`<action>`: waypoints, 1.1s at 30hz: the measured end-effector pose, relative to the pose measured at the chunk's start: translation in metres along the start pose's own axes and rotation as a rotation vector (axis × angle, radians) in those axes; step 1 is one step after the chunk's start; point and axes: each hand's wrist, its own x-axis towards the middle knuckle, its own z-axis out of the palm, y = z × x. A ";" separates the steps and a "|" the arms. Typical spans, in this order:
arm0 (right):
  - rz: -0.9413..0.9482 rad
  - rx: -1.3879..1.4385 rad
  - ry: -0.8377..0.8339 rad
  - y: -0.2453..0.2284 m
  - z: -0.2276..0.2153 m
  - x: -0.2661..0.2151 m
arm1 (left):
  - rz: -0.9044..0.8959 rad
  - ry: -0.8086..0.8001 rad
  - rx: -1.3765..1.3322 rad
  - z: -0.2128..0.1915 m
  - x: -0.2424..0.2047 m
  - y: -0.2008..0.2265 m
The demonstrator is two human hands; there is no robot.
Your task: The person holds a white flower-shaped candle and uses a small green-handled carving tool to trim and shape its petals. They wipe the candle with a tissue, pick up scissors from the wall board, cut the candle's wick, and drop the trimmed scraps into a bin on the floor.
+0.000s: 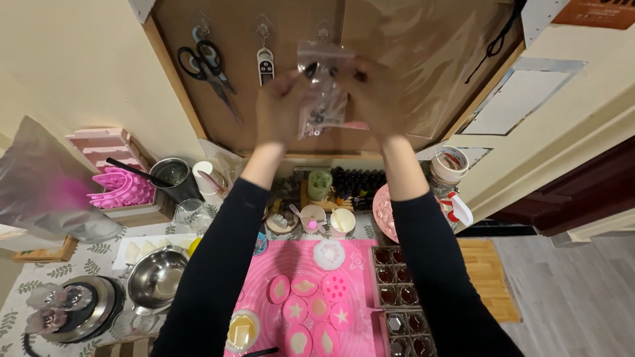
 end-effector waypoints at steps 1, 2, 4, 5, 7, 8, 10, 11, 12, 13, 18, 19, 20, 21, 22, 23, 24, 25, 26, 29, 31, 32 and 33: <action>0.002 -0.001 -0.002 0.014 0.008 0.006 | -0.003 0.002 -0.001 0.001 0.000 0.002; -0.058 0.035 0.048 0.028 0.017 0.011 | 0.025 0.056 0.089 0.003 -0.001 0.003; -0.125 0.066 0.101 0.021 0.023 0.015 | 0.058 0.107 0.173 0.010 0.002 0.012; 0.138 0.198 0.119 0.000 0.024 0.010 | 0.078 0.150 0.297 0.013 0.002 0.018; 0.403 0.331 0.133 0.000 0.032 0.012 | 0.099 0.195 0.424 0.016 0.003 0.025; 0.169 0.164 0.215 0.021 0.039 0.018 | 0.116 0.209 0.476 0.017 0.005 0.026; -0.068 0.001 0.293 0.039 0.048 0.025 | 0.136 0.225 0.531 0.018 0.009 0.027; -0.092 -0.061 0.340 0.035 0.048 0.023 | 0.132 0.234 0.530 0.019 0.011 0.026; -0.116 -0.123 0.386 0.032 0.048 0.022 | 0.129 0.242 0.529 0.020 0.013 0.026; -0.116 -0.124 0.384 0.036 0.050 0.023 | 0.127 0.244 0.528 0.019 0.014 0.021; 0.023 -0.066 0.376 0.029 0.050 0.025 | 0.208 0.228 0.453 0.014 0.017 0.003; 0.022 -0.067 0.379 0.034 0.052 0.028 | 0.210 0.227 0.452 0.016 0.019 0.002; -0.028 -0.046 0.397 0.038 0.053 0.031 | 0.229 0.238 0.446 0.018 0.022 0.002; -0.071 -0.025 0.411 0.044 0.056 0.031 | 0.241 0.250 0.443 0.018 0.022 0.001; -0.066 -0.026 0.409 0.037 0.056 0.027 | 0.235 0.250 0.444 0.019 0.019 0.004; -0.026 -0.032 0.406 0.030 0.054 0.027 | 0.214 0.265 0.437 0.021 0.019 0.008; 0.014 -0.038 0.403 0.023 0.053 0.027 | 0.193 0.279 0.431 0.024 0.020 0.012; 0.015 -0.038 0.403 0.030 0.054 0.030 | 0.192 0.279 0.431 0.024 0.021 0.011; -0.075 -0.009 0.406 0.037 0.055 0.033 | 0.174 0.276 0.424 0.023 0.022 0.010; -0.126 -0.027 0.399 0.047 0.061 0.033 | 0.174 0.278 0.441 0.018 0.023 -0.001; -0.091 -0.073 0.394 0.048 0.063 0.033 | 0.196 0.281 0.465 0.014 0.024 -0.008; -0.106 -0.081 0.407 0.047 0.063 0.031 | 0.219 0.285 0.477 0.013 0.022 -0.010; -0.124 -0.088 0.424 0.045 0.064 0.032 | 0.247 0.286 0.489 0.013 0.024 -0.011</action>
